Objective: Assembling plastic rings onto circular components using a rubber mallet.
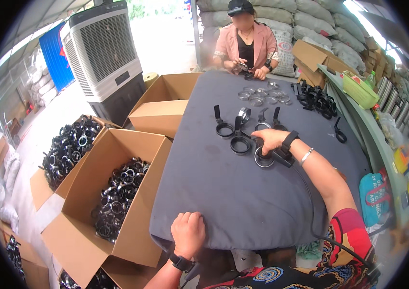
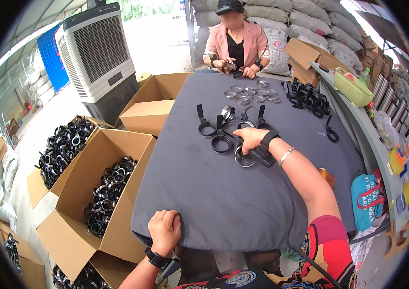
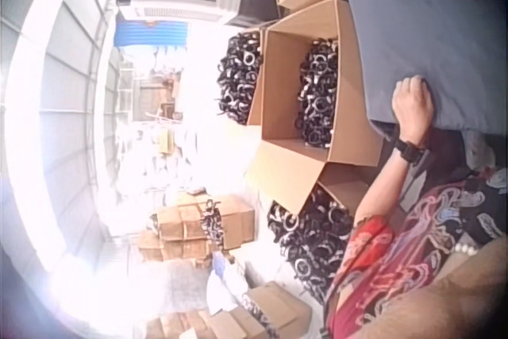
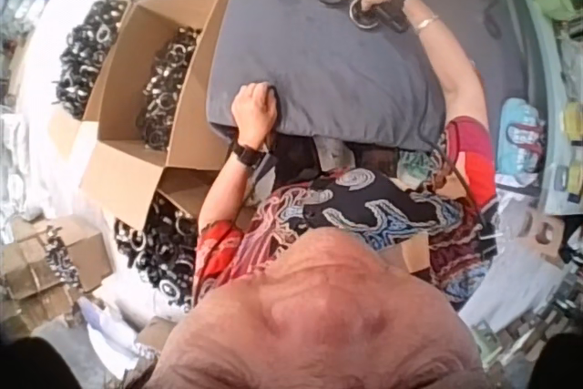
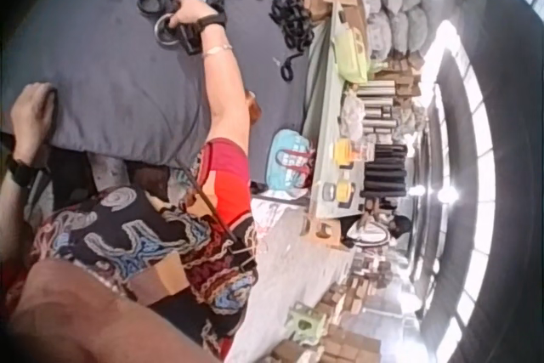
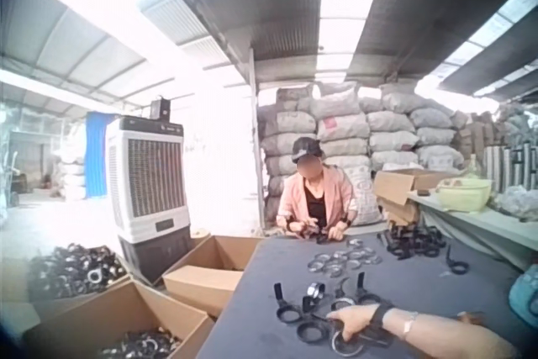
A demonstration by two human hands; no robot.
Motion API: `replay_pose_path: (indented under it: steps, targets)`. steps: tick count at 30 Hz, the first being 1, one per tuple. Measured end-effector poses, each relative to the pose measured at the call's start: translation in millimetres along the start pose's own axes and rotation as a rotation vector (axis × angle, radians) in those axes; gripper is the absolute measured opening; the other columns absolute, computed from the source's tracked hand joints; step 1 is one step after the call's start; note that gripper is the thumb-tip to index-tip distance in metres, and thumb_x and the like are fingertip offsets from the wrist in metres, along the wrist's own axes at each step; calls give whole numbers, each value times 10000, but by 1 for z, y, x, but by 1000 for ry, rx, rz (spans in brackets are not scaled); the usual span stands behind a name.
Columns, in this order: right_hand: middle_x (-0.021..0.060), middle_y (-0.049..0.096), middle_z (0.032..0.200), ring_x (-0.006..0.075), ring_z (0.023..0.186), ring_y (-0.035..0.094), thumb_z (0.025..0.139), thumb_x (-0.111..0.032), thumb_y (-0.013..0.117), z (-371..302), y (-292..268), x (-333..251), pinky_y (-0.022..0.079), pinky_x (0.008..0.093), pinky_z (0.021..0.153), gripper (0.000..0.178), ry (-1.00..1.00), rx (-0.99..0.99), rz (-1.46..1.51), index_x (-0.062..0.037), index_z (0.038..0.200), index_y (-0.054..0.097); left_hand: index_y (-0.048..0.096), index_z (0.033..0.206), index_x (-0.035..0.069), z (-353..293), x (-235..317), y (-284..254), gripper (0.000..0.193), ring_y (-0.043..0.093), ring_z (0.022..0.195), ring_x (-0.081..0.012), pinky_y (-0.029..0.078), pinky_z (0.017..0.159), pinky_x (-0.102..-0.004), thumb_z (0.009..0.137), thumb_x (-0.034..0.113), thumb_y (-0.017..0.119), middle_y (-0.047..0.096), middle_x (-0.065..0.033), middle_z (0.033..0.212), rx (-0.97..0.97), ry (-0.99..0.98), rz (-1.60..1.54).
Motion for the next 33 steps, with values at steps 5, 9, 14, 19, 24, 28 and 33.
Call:
replay_pose_path:
  steps: [5, 9, 14, 19, 24, 28, 33]
  targets:
    - [227, 657, 1056, 365, 1009, 629, 698, -134, 652, 11, -67, -45, 499, 404, 882, 432, 67, 344, -87, -1, 1107, 618, 626, 813, 63, -3, 0, -3, 82, 558, 670, -271, 453, 592, -389, 736, 63, 653, 578, -68, 704, 0, -6, 2]
    - [215, 659, 1069, 363, 1020, 627, 713, -317, 675, 62, -79, -85, 501, 427, 889, 478, -32, 486, -122, -35, 1098, 646, 622, 806, 67, -5, -2, -4, 85, 553, 652, -265, 450, 576, -386, 732, 64, 663, 568, -65, 692, 2, -8, -3]
    - [138, 636, 1216, 307, 1151, 585, 669, -489, 751, 129, -30, -50, 468, 399, 959, 711, 237, 148, -210, -79, 1235, 617, 625, 810, 70, -3, -2, -2, 97, 543, 623, -262, 441, 548, -384, 725, 57, 671, 549, -63, 668, 4, -1, -14]
    - [94, 629, 1248, 278, 1158, 588, 660, -436, 760, 144, -3, -42, 467, 391, 975, 688, 219, 25, -297, -137, 1263, 617, 619, 799, 67, 1, -6, 0, 96, 543, 625, -266, 440, 553, -386, 719, 53, 671, 552, -64, 663, -11, -26, -23]
    - [108, 679, 1135, 278, 1077, 628, 684, -325, 751, 100, 11, -96, 486, 375, 934, 616, -56, -67, -254, -129, 1254, 624, 620, 794, 64, -3, -7, -10, 81, 556, 641, -272, 450, 568, -392, 726, 61, 664, 571, -67, 681, 19, -20, -21]
    - [117, 672, 1149, 281, 1087, 622, 728, -287, 724, 51, 39, -95, 471, 374, 954, 606, -144, -116, -212, -128, 1296, 588, 617, 786, 62, -2, -3, 0, 55, 578, 676, -290, 466, 600, -407, 741, 63, 648, 595, -81, 706, -5, -17, -28]
    - [189, 672, 1075, 333, 986, 640, 768, -219, 667, -20, 14, -133, 491, 406, 869, 465, -275, 76, -142, -45, 1197, 631, 612, 756, 61, -5, 0, -3, 32, 583, 673, -296, 476, 603, -416, 748, 67, 642, 601, -90, 702, 27, 16, -11]
Point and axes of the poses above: each hand's wrist, its own z-axis towards the middle knuckle, its own y-axis out of the palm, x = y × z, the point moved 10 cm from there along z, towards the middle knuckle
